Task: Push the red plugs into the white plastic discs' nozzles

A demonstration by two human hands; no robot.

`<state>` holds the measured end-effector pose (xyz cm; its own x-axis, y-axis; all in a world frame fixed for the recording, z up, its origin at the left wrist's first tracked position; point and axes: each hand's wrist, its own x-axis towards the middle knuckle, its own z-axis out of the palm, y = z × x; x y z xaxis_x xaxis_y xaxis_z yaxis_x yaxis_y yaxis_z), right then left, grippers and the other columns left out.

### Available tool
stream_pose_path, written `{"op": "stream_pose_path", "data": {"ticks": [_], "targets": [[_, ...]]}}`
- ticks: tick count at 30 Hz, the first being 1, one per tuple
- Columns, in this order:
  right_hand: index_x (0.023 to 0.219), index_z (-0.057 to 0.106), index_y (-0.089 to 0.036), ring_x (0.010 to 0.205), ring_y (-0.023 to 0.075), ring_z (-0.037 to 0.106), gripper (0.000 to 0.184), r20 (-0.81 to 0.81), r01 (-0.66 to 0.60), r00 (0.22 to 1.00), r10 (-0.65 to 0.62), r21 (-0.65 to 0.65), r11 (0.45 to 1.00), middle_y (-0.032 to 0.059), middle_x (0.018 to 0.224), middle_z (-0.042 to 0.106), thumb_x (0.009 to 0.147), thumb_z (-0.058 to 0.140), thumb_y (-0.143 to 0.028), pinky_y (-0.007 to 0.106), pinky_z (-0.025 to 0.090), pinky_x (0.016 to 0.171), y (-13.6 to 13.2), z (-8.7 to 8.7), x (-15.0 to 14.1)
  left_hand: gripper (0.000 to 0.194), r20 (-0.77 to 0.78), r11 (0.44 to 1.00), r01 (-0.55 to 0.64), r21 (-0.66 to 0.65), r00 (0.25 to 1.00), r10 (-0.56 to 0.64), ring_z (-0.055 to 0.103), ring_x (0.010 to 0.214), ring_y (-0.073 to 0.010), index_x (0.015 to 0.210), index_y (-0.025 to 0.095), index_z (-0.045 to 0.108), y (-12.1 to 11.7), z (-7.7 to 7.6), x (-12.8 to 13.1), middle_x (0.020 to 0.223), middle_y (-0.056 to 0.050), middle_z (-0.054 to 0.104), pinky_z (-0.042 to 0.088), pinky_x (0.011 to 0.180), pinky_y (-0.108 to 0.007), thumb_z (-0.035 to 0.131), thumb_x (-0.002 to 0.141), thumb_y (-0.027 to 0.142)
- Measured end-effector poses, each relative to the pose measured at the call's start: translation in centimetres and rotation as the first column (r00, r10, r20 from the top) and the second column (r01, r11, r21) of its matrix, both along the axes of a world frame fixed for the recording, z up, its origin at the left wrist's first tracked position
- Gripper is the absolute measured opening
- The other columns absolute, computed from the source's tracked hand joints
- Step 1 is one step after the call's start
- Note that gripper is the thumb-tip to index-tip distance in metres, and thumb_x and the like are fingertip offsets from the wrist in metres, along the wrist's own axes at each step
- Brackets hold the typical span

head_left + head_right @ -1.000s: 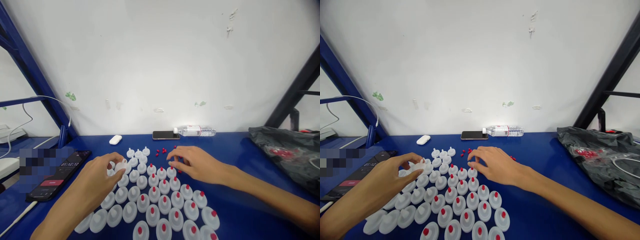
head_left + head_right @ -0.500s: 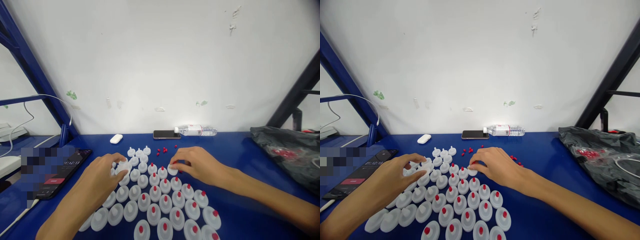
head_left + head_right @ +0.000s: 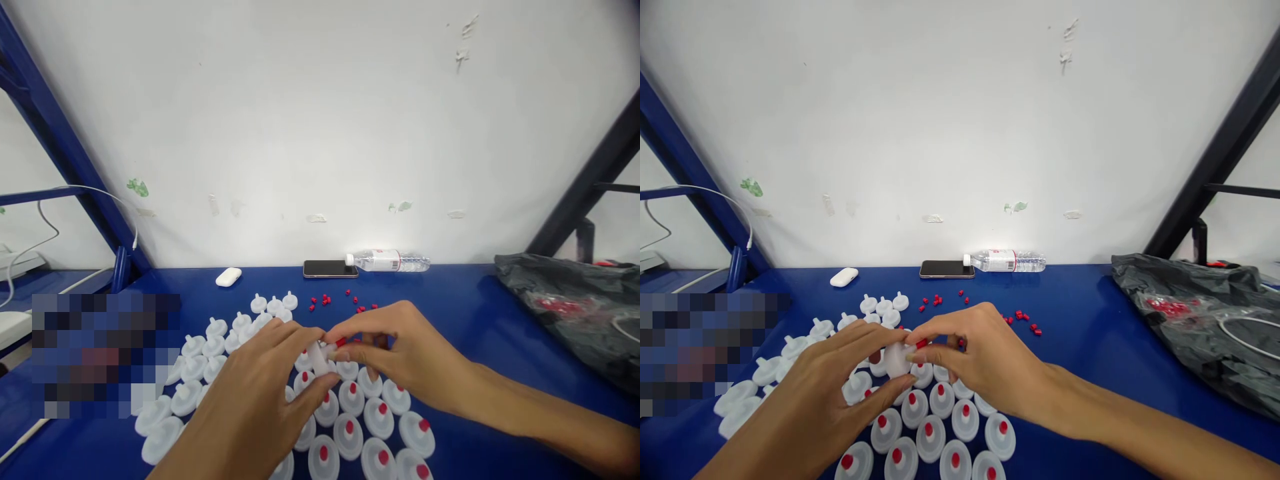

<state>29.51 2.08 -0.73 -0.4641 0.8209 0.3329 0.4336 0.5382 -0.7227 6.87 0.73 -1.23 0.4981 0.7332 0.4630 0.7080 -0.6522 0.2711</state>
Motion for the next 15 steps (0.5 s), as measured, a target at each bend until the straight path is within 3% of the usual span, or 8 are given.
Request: {"op": "stream_pose_path", "data": {"ticks": [3,6,8,11,13,15], "targets": [[0.110,0.076,-0.023,0.073,0.0153,0.070,0.027,0.287,-0.104,0.958,0.000,0.346,0.933,0.0033,0.093,0.081,0.104,0.051,-0.018,0.025,0.049,0.066,0.0,-0.6,0.2,0.017,-0.033,0.998,0.014,0.069,0.999,-0.011,0.071,0.082,-0.0252,0.101,0.023,0.073,0.2,0.1,0.7,0.088,-0.003,0.077,0.059,0.071,-0.038,0.061,0.092,0.031],[0.112,0.073,-0.020,0.067,0.0156,0.067,0.042,0.530,-0.231,0.843,-0.088,0.505,0.832,0.0046,0.087,0.079,0.097,0.038,-0.003,0.027,0.044,0.059,0.2,-0.8,0.6,0.010,-0.061,0.995,0.023,0.099,0.998,-0.017,0.069,0.072,-0.0234,0.086,0.024,0.072,0.2,0.2,0.7,0.074,-0.001,0.074,0.057,0.062,-0.035,0.063,0.086,0.028],[0.110,0.073,-0.020,0.066,0.0158,0.068,0.044,0.563,-0.236,0.818,-0.118,0.515,0.824,0.0038,0.087,0.079,0.093,0.038,0.000,0.027,0.043,0.058,0.9,-0.4,1.4,0.011,-0.098,0.988,0.040,0.146,0.995,-0.026,0.070,0.072,-0.0228,0.085,0.025,0.074,0.2,0.5,-0.3,0.077,0.000,0.076,0.056,0.063,-0.034,0.063,0.084,0.026],[0.105,0.077,-0.021,0.079,0.0193,0.074,0.036,0.515,-0.027,0.826,-0.229,0.442,0.897,0.0046,0.096,0.081,0.096,0.045,-0.008,0.028,0.046,0.065,3.3,0.3,3.5,0.020,-0.121,0.972,-0.036,0.231,0.991,0.065,0.072,0.078,-0.0230,0.098,0.028,0.076,0.4,1.6,-3.5,0.086,0.001,0.078,0.053,0.065,-0.031,0.064,0.085,0.035],[0.102,0.079,-0.021,0.081,0.0230,0.074,0.031,0.514,0.171,0.780,-0.356,0.372,0.912,0.0057,0.091,0.081,0.103,0.048,-0.024,0.030,0.048,0.067,5.1,0.4,4.9,0.023,-0.100,0.946,-0.261,0.193,0.954,0.284,0.061,0.058,-0.0150,0.101,0.031,0.075,0.7,2.5,-5.8,0.078,0.007,0.073,0.047,0.061,-0.028,0.065,0.087,0.046],[0.103,0.080,-0.022,0.086,0.0246,0.074,0.028,0.550,0.194,0.761,-0.343,0.312,0.930,0.0058,0.097,0.081,0.103,0.053,-0.031,0.032,0.049,0.070,6.4,-0.1,5.6,0.033,-0.105,0.878,-0.458,0.138,0.875,0.473,0.052,0.048,-0.0116,0.111,0.031,0.071,1.3,3.2,-7.3,0.077,0.008,0.070,0.040,0.056,-0.026,0.057,0.090,0.052]]}}
